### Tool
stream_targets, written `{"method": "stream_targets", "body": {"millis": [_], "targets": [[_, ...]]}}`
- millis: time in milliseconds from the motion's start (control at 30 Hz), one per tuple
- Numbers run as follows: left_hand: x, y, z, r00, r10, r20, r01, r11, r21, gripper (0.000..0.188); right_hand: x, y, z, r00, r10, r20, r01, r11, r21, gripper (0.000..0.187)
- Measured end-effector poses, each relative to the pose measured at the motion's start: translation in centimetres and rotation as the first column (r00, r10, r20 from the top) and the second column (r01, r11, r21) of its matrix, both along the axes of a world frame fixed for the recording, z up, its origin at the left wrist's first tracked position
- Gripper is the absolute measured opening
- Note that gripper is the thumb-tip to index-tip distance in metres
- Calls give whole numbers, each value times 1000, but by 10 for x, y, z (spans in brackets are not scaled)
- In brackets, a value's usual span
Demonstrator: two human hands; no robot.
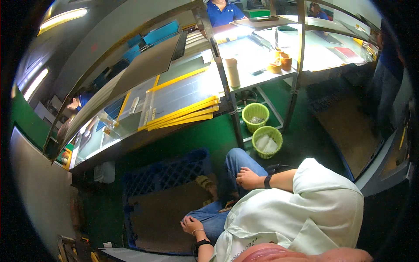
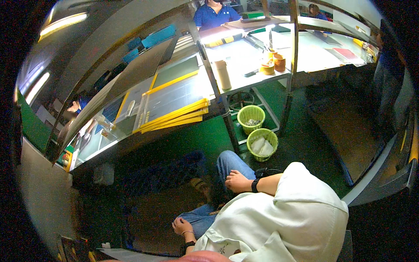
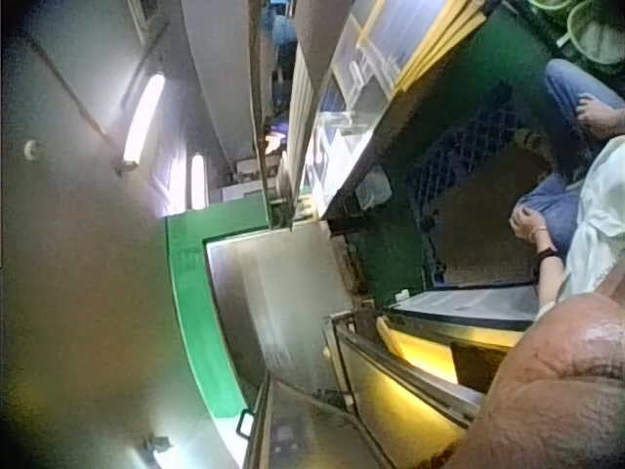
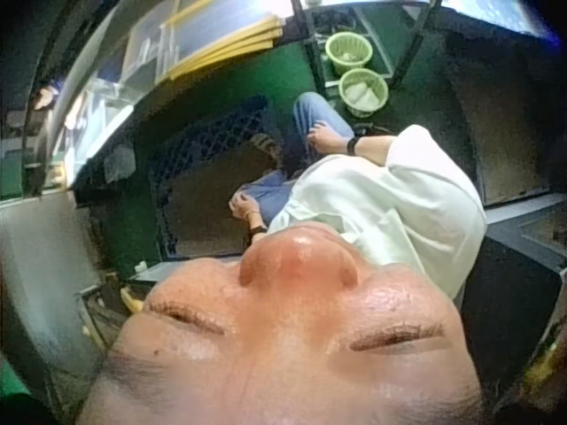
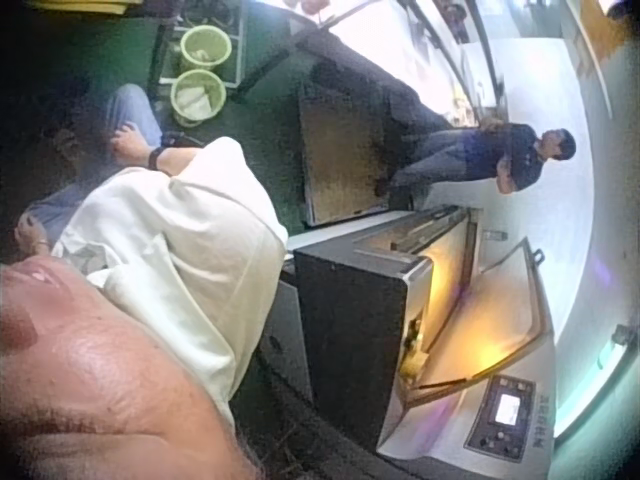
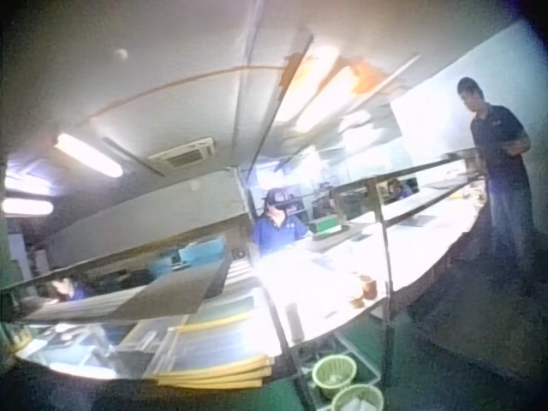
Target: Organizing or inspecting metal sheets on a storage rack in a fabrication facility.
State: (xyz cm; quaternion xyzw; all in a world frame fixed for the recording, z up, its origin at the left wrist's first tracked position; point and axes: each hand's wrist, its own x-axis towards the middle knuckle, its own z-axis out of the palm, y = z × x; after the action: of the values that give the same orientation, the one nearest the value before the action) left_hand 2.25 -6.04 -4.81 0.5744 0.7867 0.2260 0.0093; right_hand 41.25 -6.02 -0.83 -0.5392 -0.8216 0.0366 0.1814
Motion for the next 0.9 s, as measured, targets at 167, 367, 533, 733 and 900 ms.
{"method": "stream_targets", "body": {"millis": [167, 367, 533, 733, 900], "targets": [[1, -4, 5, 1000, -14, -5, 14, 1000, 2, 12, -2, -1, 0, 1000, 1, -20, -2, 998, -65, 3], [-8, -3, 2, 998, -65, -7, 66, 997, 32, 12, -3, 0, 8, 1000, 7, -20, -8, 999, -37, 5], [6, -4, 12, 1000, -19, -18, 19, 1000, -14, 11, -1, -3, 2, 1000, -23, 5, 23, 999, -35, 5], [-4, -3, 4, 999, -36, 10, 36, 999, -5, 11, -5, -2, 6, 998, -27, -54, 27, 1000, -17, 4], [-5, -2, 4, 996, -84, -25, 85, 996, 28, 11, -2, -1, 1, 1000, -11, -10, 11, 1000, 4, 2]]}}
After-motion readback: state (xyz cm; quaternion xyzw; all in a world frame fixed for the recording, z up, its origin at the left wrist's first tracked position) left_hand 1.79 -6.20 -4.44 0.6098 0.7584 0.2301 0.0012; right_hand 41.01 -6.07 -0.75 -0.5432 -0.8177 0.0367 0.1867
